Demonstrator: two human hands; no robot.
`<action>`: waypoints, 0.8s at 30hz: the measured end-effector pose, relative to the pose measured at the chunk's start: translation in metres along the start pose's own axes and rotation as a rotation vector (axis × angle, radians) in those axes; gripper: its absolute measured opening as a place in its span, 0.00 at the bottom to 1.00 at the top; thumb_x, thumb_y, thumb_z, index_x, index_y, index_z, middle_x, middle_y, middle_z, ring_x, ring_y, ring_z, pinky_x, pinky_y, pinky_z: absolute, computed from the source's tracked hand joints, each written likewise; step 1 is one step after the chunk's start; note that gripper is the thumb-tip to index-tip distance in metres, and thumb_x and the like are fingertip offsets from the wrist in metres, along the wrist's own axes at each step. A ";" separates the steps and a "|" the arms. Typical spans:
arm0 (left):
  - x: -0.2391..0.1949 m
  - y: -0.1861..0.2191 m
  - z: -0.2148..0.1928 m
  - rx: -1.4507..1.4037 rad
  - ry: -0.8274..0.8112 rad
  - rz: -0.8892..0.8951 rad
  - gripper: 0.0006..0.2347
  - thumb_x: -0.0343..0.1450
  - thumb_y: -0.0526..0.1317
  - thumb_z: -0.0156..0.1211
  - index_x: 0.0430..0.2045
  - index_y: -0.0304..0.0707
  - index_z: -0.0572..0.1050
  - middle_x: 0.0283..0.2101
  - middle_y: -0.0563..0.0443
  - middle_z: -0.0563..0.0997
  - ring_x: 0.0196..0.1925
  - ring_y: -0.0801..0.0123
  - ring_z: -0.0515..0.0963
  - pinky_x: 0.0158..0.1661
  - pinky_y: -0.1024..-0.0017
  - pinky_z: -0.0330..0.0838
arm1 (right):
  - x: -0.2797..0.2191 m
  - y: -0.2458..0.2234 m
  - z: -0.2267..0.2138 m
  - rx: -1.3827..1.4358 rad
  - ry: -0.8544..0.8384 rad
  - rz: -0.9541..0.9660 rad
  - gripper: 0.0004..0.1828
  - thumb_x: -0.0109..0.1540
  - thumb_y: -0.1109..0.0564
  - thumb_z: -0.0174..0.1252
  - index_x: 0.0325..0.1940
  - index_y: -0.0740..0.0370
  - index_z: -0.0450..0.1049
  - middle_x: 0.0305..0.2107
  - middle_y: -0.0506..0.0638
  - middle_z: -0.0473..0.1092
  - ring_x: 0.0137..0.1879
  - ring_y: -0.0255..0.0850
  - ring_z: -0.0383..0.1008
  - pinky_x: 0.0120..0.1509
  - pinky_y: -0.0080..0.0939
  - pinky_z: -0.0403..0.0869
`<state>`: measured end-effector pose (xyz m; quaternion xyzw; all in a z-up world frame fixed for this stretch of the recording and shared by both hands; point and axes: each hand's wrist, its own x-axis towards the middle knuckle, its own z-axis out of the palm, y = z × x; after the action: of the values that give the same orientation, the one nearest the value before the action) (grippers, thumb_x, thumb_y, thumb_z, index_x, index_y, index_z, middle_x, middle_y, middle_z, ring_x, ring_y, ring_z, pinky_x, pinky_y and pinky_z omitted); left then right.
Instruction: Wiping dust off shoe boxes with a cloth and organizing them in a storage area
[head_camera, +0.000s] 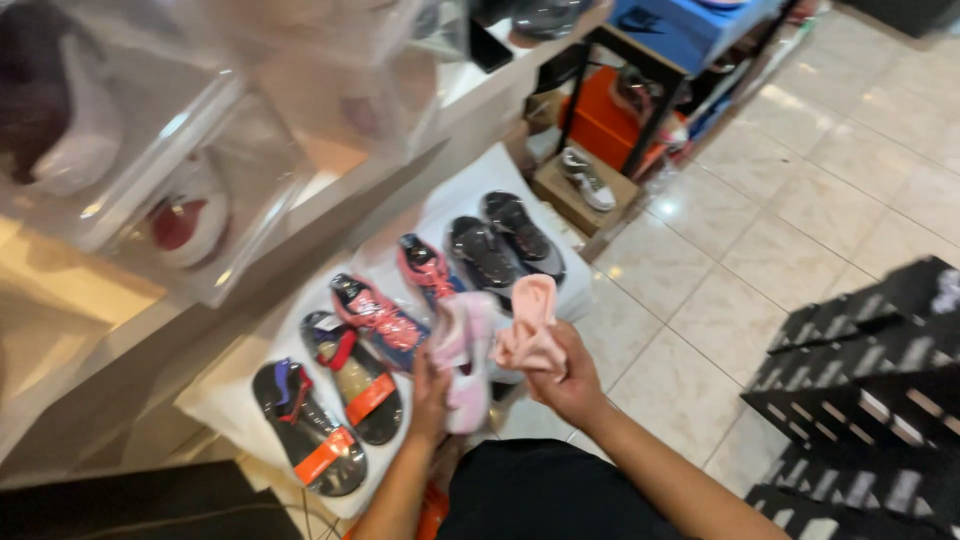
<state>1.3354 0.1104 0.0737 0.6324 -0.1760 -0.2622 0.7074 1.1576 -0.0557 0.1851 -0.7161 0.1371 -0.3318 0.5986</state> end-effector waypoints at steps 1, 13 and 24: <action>-0.005 0.015 0.047 -0.110 -0.185 0.094 0.27 0.72 0.39 0.53 0.69 0.39 0.58 0.57 0.44 0.65 0.53 0.64 0.61 0.52 0.66 0.53 | -0.001 -0.009 -0.002 -0.241 0.128 -0.320 0.31 0.56 0.59 0.67 0.62 0.58 0.66 0.50 0.58 0.68 0.52 0.51 0.70 0.58 0.49 0.73; -0.087 -0.068 0.298 -0.751 -0.708 -0.558 0.24 0.77 0.53 0.48 0.69 0.55 0.61 0.56 0.36 0.79 0.50 0.55 0.82 0.49 0.58 0.80 | -0.113 -0.093 -0.173 -0.681 0.347 -0.707 0.13 0.62 0.46 0.63 0.47 0.52 0.80 0.44 0.59 0.68 0.47 0.58 0.65 0.59 0.60 0.68; -0.110 0.038 0.406 -0.477 -1.034 -0.486 0.26 0.79 0.57 0.38 0.57 0.33 0.72 0.49 0.34 0.83 0.50 0.57 0.84 0.53 0.57 0.78 | -0.130 -0.135 -0.250 -0.785 0.722 -0.413 0.23 0.62 0.50 0.60 0.56 0.68 0.69 0.50 0.63 0.64 0.55 0.57 0.64 0.66 0.56 0.63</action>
<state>1.0176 -0.1480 0.1766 0.2702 -0.2834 -0.7204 0.5725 0.8739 -0.1370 0.2888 -0.7379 0.3032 -0.5897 0.1257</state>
